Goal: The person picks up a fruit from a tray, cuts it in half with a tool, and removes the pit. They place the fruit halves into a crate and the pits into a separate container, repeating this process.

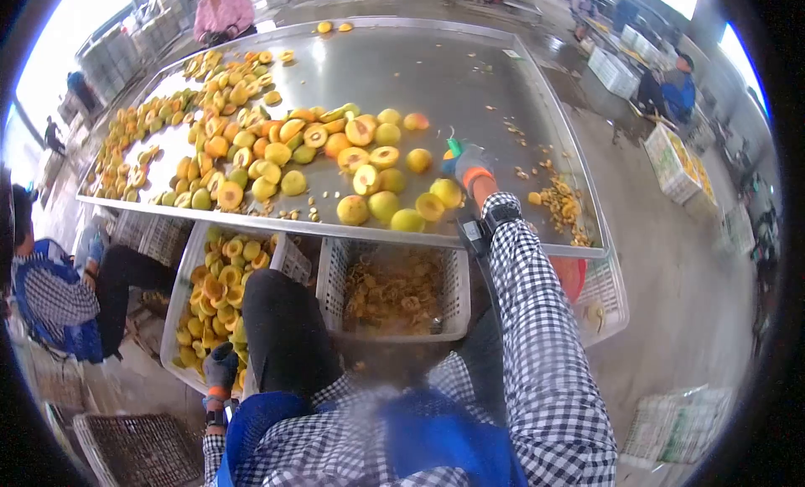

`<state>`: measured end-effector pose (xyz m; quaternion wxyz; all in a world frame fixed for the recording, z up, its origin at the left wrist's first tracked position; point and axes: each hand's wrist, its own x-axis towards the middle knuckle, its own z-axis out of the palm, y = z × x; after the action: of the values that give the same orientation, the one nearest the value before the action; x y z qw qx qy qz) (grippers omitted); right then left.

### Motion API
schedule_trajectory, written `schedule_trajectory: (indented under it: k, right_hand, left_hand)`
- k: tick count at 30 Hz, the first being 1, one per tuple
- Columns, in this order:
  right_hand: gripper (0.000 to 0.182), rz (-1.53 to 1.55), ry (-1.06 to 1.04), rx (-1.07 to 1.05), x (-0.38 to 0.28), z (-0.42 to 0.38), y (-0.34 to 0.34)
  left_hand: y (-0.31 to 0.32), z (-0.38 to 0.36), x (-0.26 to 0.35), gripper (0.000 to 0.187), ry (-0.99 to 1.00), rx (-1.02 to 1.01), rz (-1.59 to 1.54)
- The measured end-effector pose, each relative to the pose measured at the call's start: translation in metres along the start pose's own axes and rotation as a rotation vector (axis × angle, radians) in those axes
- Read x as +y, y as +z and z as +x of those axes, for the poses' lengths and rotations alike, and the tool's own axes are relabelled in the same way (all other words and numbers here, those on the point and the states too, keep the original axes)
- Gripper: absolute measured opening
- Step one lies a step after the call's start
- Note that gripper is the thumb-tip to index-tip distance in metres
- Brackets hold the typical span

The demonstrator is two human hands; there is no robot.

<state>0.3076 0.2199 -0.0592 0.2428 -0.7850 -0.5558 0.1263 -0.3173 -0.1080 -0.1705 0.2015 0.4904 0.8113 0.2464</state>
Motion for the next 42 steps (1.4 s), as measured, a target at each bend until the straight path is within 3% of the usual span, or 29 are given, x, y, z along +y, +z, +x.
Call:
schedule_trajectory:
  k: [4,5,8,9,12,15,18,20,23,25,28,29,32,33,36,37,38,40,41,42]
  right_hand:
    - [0.050,0.237,-0.122,0.113,0.003,0.013,0.006]
    - [0.054,-0.033,-0.119,0.107,-0.009,0.010,-0.011]
    - [0.057,-0.169,-0.615,0.496,0.003,0.017,-0.031]
    - [0.064,-0.242,-0.673,0.526,0.007,0.022,-0.040]
    - [0.069,0.160,-0.416,0.226,0.035,0.028,-0.071]
    - [0.070,-0.188,-0.150,0.197,0.069,0.034,-0.100]
    - [0.062,-0.342,-0.046,0.362,0.111,0.024,-0.124]
    - [0.062,-0.360,0.050,0.354,0.149,0.023,-0.141]
    - [0.065,-0.414,0.153,0.287,0.204,0.033,-0.141]
    - [0.067,-0.457,0.230,0.205,0.234,0.036,-0.132]
    - [0.063,-0.371,0.132,0.205,0.239,0.030,-0.141]
    - [0.061,-0.394,0.114,0.291,0.275,0.051,-0.136]
    - [0.059,-0.083,0.101,0.396,0.236,0.020,-0.167]
    - [0.057,0.095,0.298,0.366,0.221,0.010,-0.175]
    - [0.054,-0.435,0.035,0.256,0.240,0.000,-0.173]
    - [0.050,-0.492,0.025,0.314,0.242,-0.002,-0.172]
    - [0.046,-0.384,-0.004,0.355,0.235,-0.007,-0.168]
    - [0.038,-0.175,-0.063,0.425,0.215,-0.019,-0.165]
    - [0.039,-0.128,-0.089,0.347,0.196,-0.035,-0.164]
    - [0.041,-0.176,-0.123,0.162,0.164,-0.063,-0.153]
  left_hand:
    - [0.004,0.002,-0.033,0.030,0.090,0.069,0.101]
    - [0.011,0.013,-0.057,0.031,0.058,0.073,0.009]
    - [0.005,0.011,-0.035,0.033,-0.028,0.108,-0.050]
    - [0.005,0.016,-0.037,0.034,-0.008,0.111,0.028]
    - [0.018,0.023,-0.030,0.033,-0.076,0.079,-0.110]
    - [0.024,0.014,-0.022,0.034,-0.050,0.033,-0.070]
    - [0.026,0.018,-0.039,0.039,-0.001,0.004,0.019]
    - [0.012,0.005,-0.015,0.037,-0.120,-0.023,0.007]
    - [0.017,0.006,-0.061,0.039,-0.086,-0.026,-0.106]
    - [0.017,0.001,-0.061,0.037,-0.106,-0.082,-0.010]
    - [0.016,-0.002,-0.034,0.032,-0.057,-0.101,0.144]
    - [0.012,-0.003,-0.015,0.032,-0.050,-0.125,0.193]
    - [0.012,0.005,-0.028,0.033,0.018,-0.085,0.336]
    - [0.011,0.008,-0.027,0.033,0.010,-0.072,0.353]
    - [0.013,0.016,-0.017,0.034,0.024,0.033,0.287]
    - [0.011,0.021,-0.011,0.034,0.031,0.086,0.248]
    - [-0.001,0.016,0.039,0.037,-0.088,0.058,0.283]
    - [0.012,0.043,-0.018,0.041,0.075,0.237,0.137]
    - [0.002,0.034,0.029,0.044,0.017,0.174,-0.025]
    - [0.002,0.050,0.026,0.047,0.025,0.152,0.011]
